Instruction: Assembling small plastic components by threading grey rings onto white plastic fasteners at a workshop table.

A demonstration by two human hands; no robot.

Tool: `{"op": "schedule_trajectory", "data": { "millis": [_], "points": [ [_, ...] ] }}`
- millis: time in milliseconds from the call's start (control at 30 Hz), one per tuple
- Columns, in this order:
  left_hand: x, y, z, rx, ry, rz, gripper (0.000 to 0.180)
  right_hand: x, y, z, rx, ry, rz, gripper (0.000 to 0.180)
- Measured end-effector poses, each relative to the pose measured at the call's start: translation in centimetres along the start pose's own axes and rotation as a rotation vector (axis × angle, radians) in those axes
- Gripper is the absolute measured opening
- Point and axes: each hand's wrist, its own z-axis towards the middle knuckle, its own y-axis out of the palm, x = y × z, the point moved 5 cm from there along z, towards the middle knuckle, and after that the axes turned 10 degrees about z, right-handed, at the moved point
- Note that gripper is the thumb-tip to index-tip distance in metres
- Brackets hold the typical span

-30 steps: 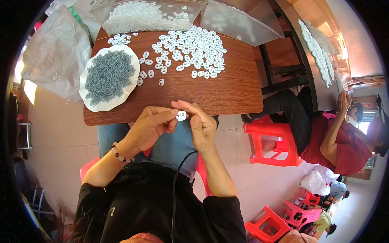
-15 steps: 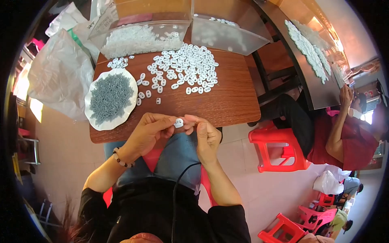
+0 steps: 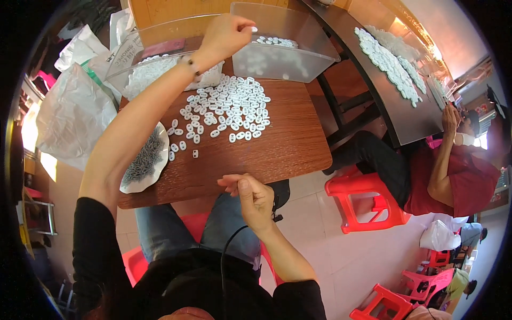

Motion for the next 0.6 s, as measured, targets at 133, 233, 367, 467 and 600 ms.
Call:
{"op": "schedule_trajectory", "data": {
  "millis": [133, 233, 367, 467, 600],
  "points": [
    [0.8, 4.2, 0.0, -0.442, 0.054, 0.411, 0.034, -0.4, -0.3, 0.3, -0.030, -0.012, -0.041, 0.041],
    [0.6, 5.2, -0.9, -0.421, 0.164, 0.513, 0.033, -0.6, -0.7, 0.9, -0.043, -0.055, -0.064, 0.040],
    [0.6, 4.5, -1.8, -0.434, 0.156, 0.542, 0.033, -0.7, -1.1, 1.4, -0.027, -0.047, -0.068, 0.040],
    [1.6, 0.9, -3.4, 0.150, 0.382, 0.162, 0.030, -0.4, -1.3, 1.6, -0.007, -0.028, -0.094, 0.040],
    [3.2, -3.8, -10.3, -0.122, 0.090, -0.223, 0.021, -0.3, -1.2, 1.3, -0.025, 0.003, -0.106, 0.035]
  ]
}}
